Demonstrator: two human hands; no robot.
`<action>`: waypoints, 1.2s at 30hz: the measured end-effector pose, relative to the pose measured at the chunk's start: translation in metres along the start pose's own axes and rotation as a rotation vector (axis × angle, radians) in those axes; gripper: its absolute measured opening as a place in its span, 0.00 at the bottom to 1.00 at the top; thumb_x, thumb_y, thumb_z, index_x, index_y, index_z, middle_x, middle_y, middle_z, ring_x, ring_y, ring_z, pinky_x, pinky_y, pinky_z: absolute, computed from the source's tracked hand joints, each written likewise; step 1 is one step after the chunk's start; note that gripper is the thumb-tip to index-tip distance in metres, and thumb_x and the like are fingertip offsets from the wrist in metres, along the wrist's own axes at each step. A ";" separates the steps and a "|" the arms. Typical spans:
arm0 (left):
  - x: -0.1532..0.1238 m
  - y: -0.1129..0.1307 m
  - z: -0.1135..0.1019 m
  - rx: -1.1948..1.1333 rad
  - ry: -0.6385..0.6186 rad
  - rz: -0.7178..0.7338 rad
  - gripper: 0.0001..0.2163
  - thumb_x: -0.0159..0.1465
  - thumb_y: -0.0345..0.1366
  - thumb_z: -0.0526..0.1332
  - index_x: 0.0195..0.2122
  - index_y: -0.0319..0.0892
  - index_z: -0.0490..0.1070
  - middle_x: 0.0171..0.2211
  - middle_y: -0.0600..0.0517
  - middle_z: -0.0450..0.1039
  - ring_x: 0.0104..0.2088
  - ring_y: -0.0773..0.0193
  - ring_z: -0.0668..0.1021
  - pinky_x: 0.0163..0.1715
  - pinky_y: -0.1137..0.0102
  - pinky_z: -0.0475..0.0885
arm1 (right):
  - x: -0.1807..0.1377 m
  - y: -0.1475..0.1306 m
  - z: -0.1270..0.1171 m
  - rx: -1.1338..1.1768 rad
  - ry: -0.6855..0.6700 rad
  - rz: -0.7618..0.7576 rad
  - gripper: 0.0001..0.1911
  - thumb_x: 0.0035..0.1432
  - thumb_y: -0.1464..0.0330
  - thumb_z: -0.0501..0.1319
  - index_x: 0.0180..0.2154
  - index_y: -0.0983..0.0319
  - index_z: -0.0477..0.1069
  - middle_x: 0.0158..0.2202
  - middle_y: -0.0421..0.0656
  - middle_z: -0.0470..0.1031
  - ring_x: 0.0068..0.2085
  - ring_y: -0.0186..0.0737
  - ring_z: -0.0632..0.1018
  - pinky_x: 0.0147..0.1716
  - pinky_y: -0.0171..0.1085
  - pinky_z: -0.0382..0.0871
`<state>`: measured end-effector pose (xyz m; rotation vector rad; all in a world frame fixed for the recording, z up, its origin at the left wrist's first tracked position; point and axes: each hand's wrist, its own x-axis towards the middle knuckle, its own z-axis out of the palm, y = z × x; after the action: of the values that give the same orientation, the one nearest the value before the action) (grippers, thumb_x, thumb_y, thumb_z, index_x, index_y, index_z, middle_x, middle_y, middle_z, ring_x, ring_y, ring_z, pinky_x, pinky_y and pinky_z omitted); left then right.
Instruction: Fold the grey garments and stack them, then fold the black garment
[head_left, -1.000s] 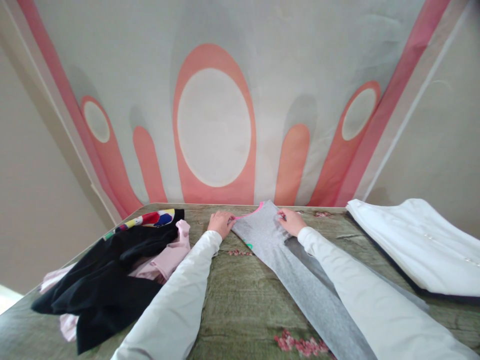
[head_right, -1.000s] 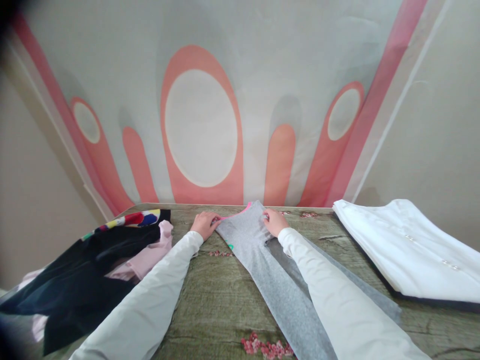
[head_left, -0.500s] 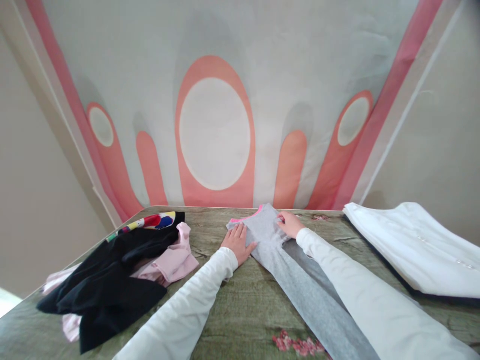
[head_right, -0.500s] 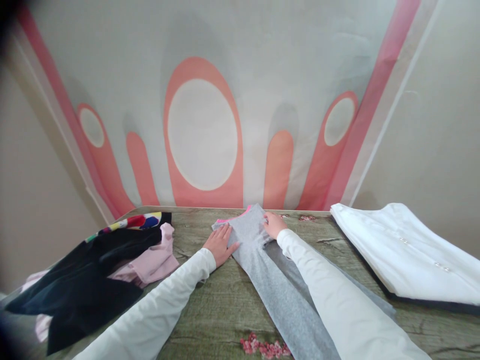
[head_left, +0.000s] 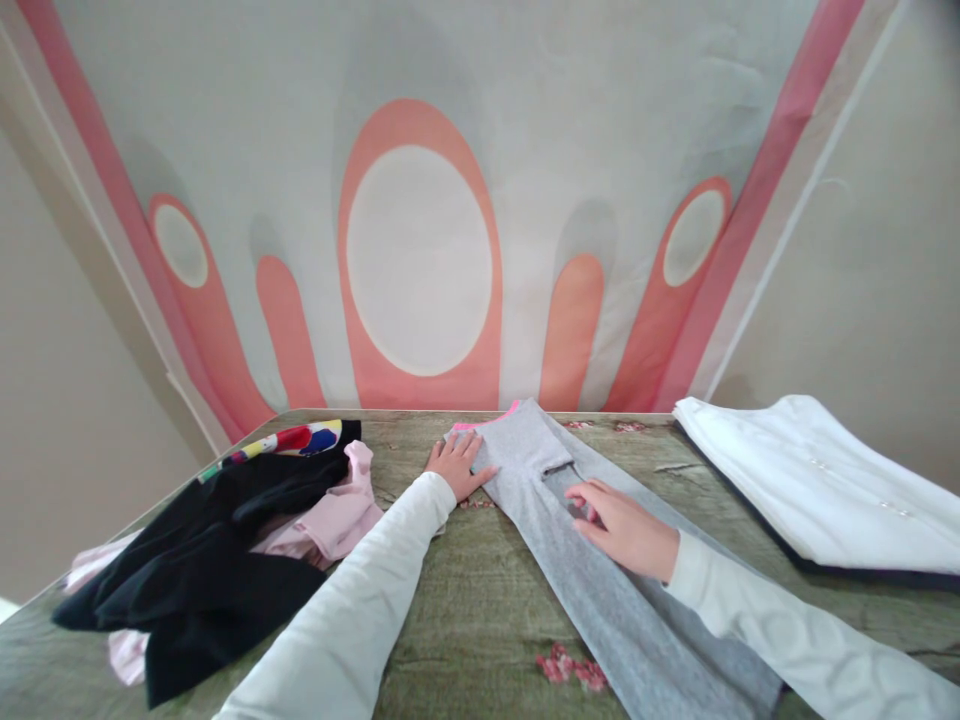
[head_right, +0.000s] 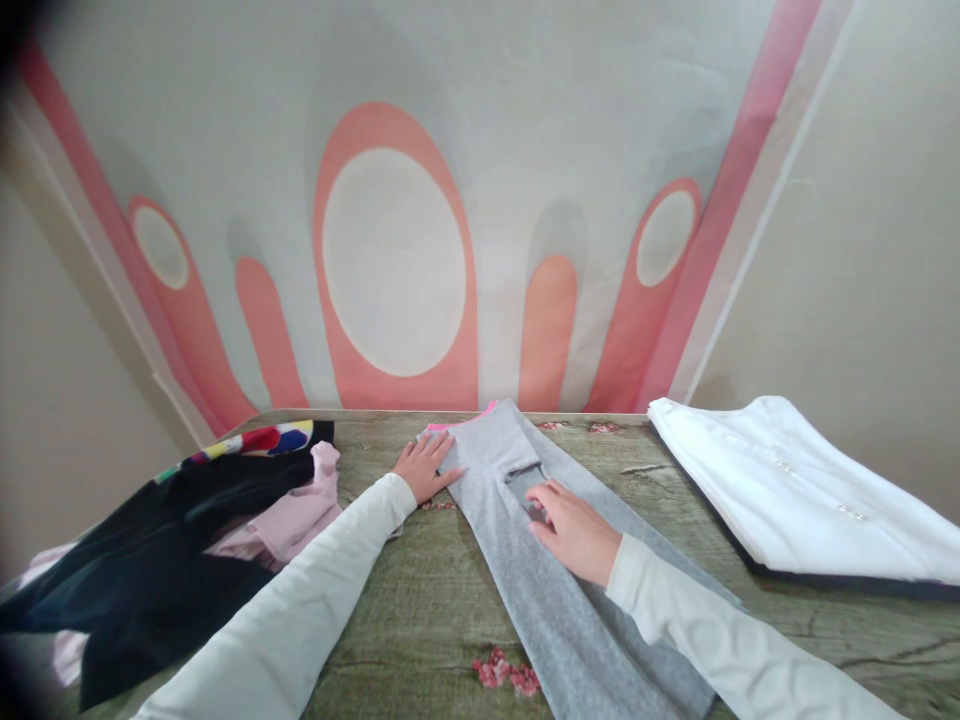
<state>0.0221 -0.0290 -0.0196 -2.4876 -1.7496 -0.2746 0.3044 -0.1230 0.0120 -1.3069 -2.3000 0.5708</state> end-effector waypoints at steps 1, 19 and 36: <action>0.002 -0.001 -0.001 0.003 -0.003 0.001 0.34 0.57 0.61 0.42 0.59 0.46 0.49 0.60 0.49 0.47 0.59 0.47 0.51 0.53 0.49 0.48 | -0.007 -0.002 0.002 0.017 -0.003 0.014 0.16 0.51 0.70 0.54 0.44 0.61 0.63 0.38 0.43 0.67 0.31 0.33 0.70 0.36 0.35 0.63; -0.012 0.043 0.002 0.010 0.010 0.107 0.30 0.62 0.53 0.40 0.58 0.36 0.51 0.60 0.42 0.48 0.58 0.54 0.55 0.55 0.60 0.52 | -0.028 -0.013 -0.008 0.105 -0.067 0.080 0.11 0.56 0.68 0.50 0.40 0.59 0.65 0.24 0.36 0.64 0.24 0.32 0.66 0.26 0.33 0.58; -0.055 0.085 -0.013 -0.046 -0.034 0.152 0.33 0.60 0.56 0.41 0.59 0.37 0.50 0.60 0.42 0.47 0.59 0.51 0.52 0.55 0.57 0.49 | -0.058 -0.018 -0.001 -0.146 -0.026 0.045 0.15 0.57 0.69 0.50 0.47 0.58 0.62 0.42 0.46 0.68 0.39 0.41 0.72 0.41 0.40 0.63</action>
<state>0.0824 -0.1110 -0.0147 -2.6550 -1.5720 -0.2653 0.3193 -0.1824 0.0137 -1.4295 -2.3772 0.4444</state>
